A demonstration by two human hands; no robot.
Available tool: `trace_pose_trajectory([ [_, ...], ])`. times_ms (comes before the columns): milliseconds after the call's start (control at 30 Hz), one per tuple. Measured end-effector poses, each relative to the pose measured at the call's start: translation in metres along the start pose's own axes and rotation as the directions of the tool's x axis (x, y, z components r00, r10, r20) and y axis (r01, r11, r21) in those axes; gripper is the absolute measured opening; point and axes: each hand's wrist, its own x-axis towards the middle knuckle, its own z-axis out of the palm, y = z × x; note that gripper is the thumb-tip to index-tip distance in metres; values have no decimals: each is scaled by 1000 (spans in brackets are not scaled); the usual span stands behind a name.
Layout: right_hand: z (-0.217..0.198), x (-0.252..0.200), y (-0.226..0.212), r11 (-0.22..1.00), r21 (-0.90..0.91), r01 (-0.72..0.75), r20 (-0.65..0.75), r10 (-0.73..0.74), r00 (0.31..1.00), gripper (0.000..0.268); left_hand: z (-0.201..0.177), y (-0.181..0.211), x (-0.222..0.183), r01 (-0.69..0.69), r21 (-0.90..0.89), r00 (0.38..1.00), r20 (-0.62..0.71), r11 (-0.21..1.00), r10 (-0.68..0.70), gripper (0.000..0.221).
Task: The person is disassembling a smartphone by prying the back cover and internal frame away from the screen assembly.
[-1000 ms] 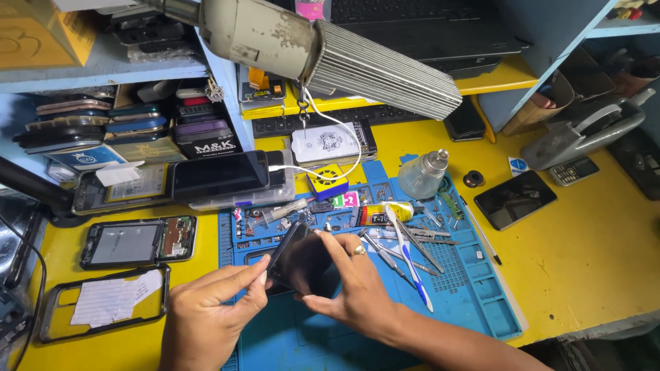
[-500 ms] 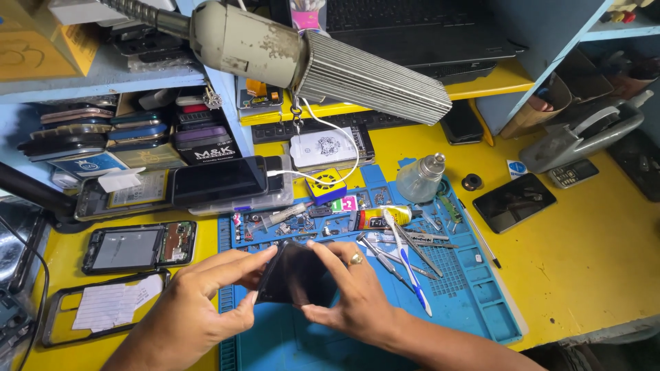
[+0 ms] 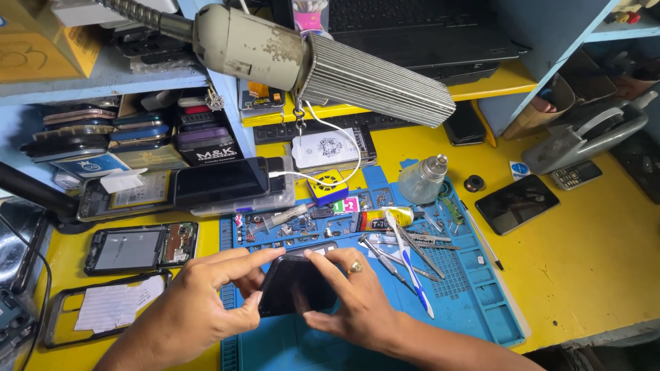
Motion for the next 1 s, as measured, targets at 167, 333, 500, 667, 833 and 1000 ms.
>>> trace_pose_trajectory([
  [167,-3,6,-5,1000,5,2,7,-2,1000,86,0,5,0,-55,18,998,-26,998,56,65],
  [333,-5,9,-10,1000,-10,28,-51,-28,998,77,2,5,0,-117,43,991,-63,992,119,56],
  [500,-4,14,-17,997,-58,53,-119,-60,991,70,0,6,-1,-146,85,987,-55,986,151,55],
  [667,-2,8,-12,998,-43,53,-79,-57,995,75,2,7,1,-148,87,985,-79,985,155,51],
  [833,-3,9,-14,997,-52,56,-90,-61,994,73,4,10,4,-179,137,971,-133,974,198,41],
  [1000,-3,11,-15,997,-61,49,-106,-55,993,74,7,8,7,-163,123,971,-154,979,181,38],
])
